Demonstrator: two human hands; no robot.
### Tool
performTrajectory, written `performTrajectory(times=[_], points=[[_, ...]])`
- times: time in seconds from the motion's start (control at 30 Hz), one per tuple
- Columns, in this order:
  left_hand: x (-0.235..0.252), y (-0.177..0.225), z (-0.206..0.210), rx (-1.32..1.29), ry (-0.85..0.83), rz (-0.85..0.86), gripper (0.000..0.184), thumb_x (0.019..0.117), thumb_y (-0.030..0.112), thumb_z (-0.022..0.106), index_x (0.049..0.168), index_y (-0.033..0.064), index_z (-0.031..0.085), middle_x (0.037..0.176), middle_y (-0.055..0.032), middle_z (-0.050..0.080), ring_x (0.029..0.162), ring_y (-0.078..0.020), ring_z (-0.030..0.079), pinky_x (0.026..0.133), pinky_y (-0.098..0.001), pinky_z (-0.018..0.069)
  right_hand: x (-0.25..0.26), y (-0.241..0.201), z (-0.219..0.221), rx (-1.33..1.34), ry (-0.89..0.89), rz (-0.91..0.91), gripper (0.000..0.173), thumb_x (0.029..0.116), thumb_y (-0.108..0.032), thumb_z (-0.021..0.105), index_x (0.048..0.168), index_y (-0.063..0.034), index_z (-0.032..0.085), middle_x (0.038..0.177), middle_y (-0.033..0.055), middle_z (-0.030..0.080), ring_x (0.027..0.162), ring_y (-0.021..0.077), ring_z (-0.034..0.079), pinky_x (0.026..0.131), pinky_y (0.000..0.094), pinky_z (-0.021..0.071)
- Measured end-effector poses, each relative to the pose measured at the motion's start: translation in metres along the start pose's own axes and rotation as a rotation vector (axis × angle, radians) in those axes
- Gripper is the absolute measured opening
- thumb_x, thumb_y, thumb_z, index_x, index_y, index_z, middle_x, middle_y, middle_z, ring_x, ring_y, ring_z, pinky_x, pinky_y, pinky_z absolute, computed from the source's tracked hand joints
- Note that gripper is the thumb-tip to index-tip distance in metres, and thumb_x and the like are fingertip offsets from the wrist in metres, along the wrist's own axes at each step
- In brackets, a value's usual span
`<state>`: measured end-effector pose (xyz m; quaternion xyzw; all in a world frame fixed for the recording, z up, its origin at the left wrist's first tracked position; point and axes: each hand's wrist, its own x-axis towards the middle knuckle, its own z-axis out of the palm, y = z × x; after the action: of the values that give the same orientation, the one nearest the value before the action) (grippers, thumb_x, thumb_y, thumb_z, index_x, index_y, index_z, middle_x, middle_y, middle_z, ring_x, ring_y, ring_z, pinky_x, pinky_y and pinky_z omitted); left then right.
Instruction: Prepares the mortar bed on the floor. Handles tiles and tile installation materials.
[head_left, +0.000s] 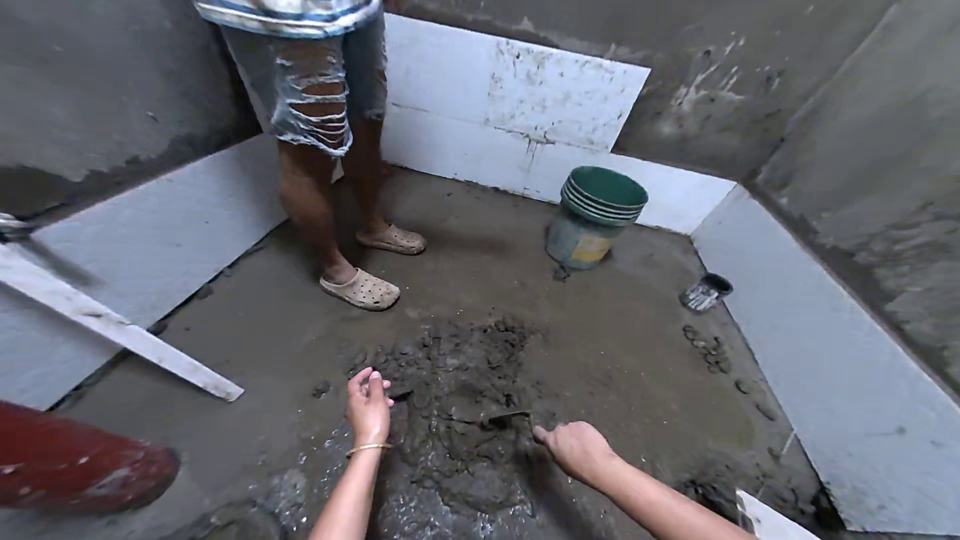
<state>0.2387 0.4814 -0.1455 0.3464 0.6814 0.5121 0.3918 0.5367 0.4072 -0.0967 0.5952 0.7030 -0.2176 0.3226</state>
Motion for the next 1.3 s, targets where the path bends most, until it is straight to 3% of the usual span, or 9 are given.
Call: performTrajectory(times=[0.23, 0.33, 0.47, 0.63, 0.73, 0.9, 1.0, 1.13, 1.3], points=[[-0.003, -0.001, 0.010, 0.037, -0.002, 0.025, 0.039, 0.1124, 0.021, 0.042, 0.143, -0.0034, 0.045, 0.095, -0.0121, 0.063, 0.064, -0.0099, 0.059, 0.060, -0.0252, 0.0506, 0.054, -0.032, 0.048, 0.113, 0.021, -0.120, 0.044, 0.1099, -0.006, 0.039, 0.154, -0.0101, 0.041, 0.128, 0.0319, 0.063, 0.118, 0.0517, 0.063, 0.096, 0.0646, 0.0513], [-0.006, 0.002, 0.011, 0.074, 0.000, 0.071, 0.039, 0.1119, 0.020, 0.043, 0.144, -0.0021, 0.046, 0.096, -0.0125, 0.064, 0.065, -0.0110, 0.060, 0.060, -0.0266, 0.0512, 0.075, -0.042, 0.041, 0.077, 0.020, -0.179, 0.039, 0.1101, -0.006, 0.038, 0.149, -0.0059, 0.044, 0.127, 0.0304, 0.064, 0.119, 0.0501, 0.063, 0.096, 0.0640, 0.0510], [-0.006, 0.004, -0.004, 0.147, 0.001, 0.100, 0.041, 0.1117, 0.020, 0.044, 0.146, -0.0013, 0.045, 0.104, -0.0177, 0.065, 0.073, -0.0180, 0.062, 0.066, -0.0345, 0.0532, 0.084, -0.036, 0.028, 0.048, -0.013, -0.207, 0.043, 0.1087, -0.005, 0.043, 0.152, -0.0101, 0.043, 0.128, 0.0297, 0.064, 0.119, 0.0504, 0.063, 0.097, 0.0654, 0.0504], [0.002, 0.000, -0.029, 0.179, 0.054, 0.077, 0.043, 0.1119, 0.021, 0.043, 0.149, -0.0015, 0.041, 0.109, -0.0202, 0.064, 0.075, -0.0198, 0.063, 0.068, -0.0364, 0.0536, 0.089, -0.027, 0.025, 0.078, -0.028, -0.207, 0.047, 0.1080, -0.024, 0.054, 0.153, -0.0118, 0.044, 0.131, 0.0294, 0.064, 0.122, 0.0505, 0.061, 0.098, 0.0673, 0.0486], [0.006, -0.002, -0.042, 0.177, 0.076, 0.069, 0.045, 0.1113, 0.020, 0.045, 0.150, -0.0020, 0.040, 0.110, -0.0214, 0.064, 0.077, -0.0221, 0.063, 0.070, -0.0386, 0.0539, 0.071, -0.028, 0.010, 0.054, -0.005, -0.192, 0.049, 0.1065, -0.028, 0.057, 0.149, -0.0071, 0.048, 0.134, 0.0298, 0.062, 0.125, 0.0504, 0.060, 0.099, 0.0678, 0.0480], [0.008, 0.009, -0.042, 0.135, 0.075, 0.033, 0.047, 0.1112, 0.021, 0.046, 0.151, -0.0033, 0.037, 0.117, -0.0250, 0.064, 0.084, -0.0256, 0.066, 0.074, -0.0404, 0.0550, 0.016, -0.023, -0.044, -0.105, 0.136, -0.300, 0.031, 0.1021, 0.000, 0.053, 0.132, 0.0083, 0.060, 0.144, 0.0304, 0.053, 0.140, 0.0469, 0.045, 0.115, 0.0601, 0.0345], [0.007, 0.017, -0.034, 0.110, 0.036, 0.038, 0.049, 0.1111, 0.021, 0.046, 0.151, -0.0041, 0.036, 0.120, -0.0262, 0.064, 0.089, -0.0276, 0.068, 0.078, -0.0417, 0.0561, -0.039, -0.025, -0.066, -0.139, 0.163, -0.315, 0.030, 0.1029, 0.000, 0.051, 0.131, 0.0076, 0.061, 0.147, 0.0285, 0.052, 0.145, 0.0453, 0.040, 0.117, 0.0596, 0.0316], [0.012, 0.018, -0.027, 0.087, -0.007, 0.030, 0.050, 0.1108, 0.023, 0.045, 0.152, -0.0032, 0.036, 0.125, -0.0263, 0.063, 0.095, -0.0300, 0.069, 0.083, -0.0447, 0.0570, -0.101, -0.026, -0.051, -0.005, 0.331, -0.347, 0.025, 0.1008, -0.001, 0.055, 0.121, 0.0029, 0.069, 0.146, 0.0236, 0.058, 0.147, 0.0428, 0.042, 0.118, 0.0607, 0.0320], [0.011, 0.021, -0.022, 0.093, -0.026, 0.016, 0.050, 0.1108, 0.024, 0.046, 0.153, -0.0016, 0.037, 0.123, -0.0250, 0.064, 0.098, -0.0302, 0.068, 0.085, -0.0446, 0.0566, -0.103, -0.023, -0.036, 0.123, 0.404, -0.377, 0.022, 0.0997, 0.001, 0.054, 0.113, 0.0050, 0.071, 0.143, 0.0247, 0.060, 0.146, 0.0452, 0.043, 0.120, 0.0654, 0.0262]])
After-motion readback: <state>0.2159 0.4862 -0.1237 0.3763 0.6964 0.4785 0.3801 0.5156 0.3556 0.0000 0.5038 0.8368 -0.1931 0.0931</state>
